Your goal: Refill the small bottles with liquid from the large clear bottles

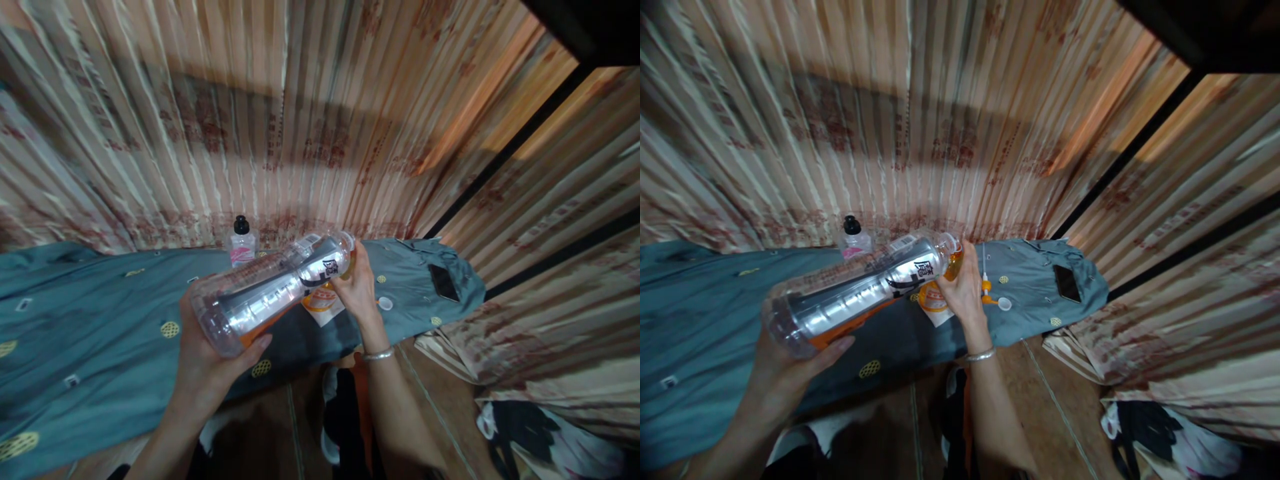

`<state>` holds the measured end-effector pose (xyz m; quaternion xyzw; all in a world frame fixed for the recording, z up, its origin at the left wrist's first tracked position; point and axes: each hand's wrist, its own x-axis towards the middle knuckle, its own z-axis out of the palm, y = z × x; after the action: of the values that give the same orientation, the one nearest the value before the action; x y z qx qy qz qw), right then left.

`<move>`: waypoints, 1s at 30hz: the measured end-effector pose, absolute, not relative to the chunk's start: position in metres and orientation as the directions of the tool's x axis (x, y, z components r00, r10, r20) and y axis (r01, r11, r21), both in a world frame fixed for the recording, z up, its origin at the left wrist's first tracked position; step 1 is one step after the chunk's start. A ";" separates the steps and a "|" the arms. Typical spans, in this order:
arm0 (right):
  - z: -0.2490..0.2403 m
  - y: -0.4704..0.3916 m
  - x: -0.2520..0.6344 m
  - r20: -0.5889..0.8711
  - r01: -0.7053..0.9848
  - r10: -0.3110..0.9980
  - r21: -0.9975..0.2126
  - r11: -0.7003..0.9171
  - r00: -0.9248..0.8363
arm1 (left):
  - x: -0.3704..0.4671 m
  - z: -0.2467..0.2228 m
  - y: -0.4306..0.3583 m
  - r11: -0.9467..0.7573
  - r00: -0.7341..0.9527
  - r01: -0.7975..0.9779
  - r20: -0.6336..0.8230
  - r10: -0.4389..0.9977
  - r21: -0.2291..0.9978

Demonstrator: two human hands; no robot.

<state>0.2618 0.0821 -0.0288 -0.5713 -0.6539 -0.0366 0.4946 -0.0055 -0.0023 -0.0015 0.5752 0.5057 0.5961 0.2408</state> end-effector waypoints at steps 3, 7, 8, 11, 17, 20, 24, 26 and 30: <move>-0.025 0.082 0.259 0.684 0.774 0.715 -0.529 0.349 0.145 | -0.005 0.000 -0.004 -0.365 -0.196 0.262 0.420 0.886 0.893; -0.022 0.081 0.257 0.665 0.759 0.725 -0.561 0.329 0.177 | -0.005 0.003 -0.006 -0.355 -0.189 0.227 0.399 0.897 0.907; -0.022 0.081 0.257 0.661 0.756 0.728 -0.568 0.324 0.184 | -0.005 0.003 -0.006 -0.360 -0.186 0.227 0.403 0.896 0.905; -0.023 0.081 0.257 0.660 0.755 0.728 -0.570 0.325 0.185 | -0.008 0.002 -0.004 -0.362 -0.196 0.259 0.416 0.888 0.895; -0.024 0.079 0.256 0.675 0.798 0.719 -0.520 0.305 0.164 | -0.011 0.000 -0.002 -0.384 -0.209 0.296 0.452 0.867 0.875; -0.024 0.077 0.254 0.679 0.824 0.713 -0.495 0.274 0.172 | -0.010 -0.003 -0.002 -0.394 -0.233 0.297 0.466 0.854 0.870; -0.023 0.075 0.252 0.685 0.856 0.700 -0.471 0.215 0.201 | -0.011 -0.001 -0.002 -0.416 -0.222 0.294 0.485 0.846 0.860; -0.023 0.074 0.251 0.676 0.863 0.707 -0.468 0.192 0.209 | -0.012 0.002 -0.003 -0.398 -0.202 0.309 0.468 0.860 0.864; -0.021 0.073 0.250 0.662 0.865 0.719 -0.470 0.176 0.214 | -0.012 0.004 -0.003 -0.377 -0.177 0.311 0.443 0.879 0.872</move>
<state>0.2498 0.0730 -0.0207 -0.6366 -0.6218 -0.0812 0.4489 -0.0116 -0.0034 0.0044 0.5929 0.5015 0.5807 0.2446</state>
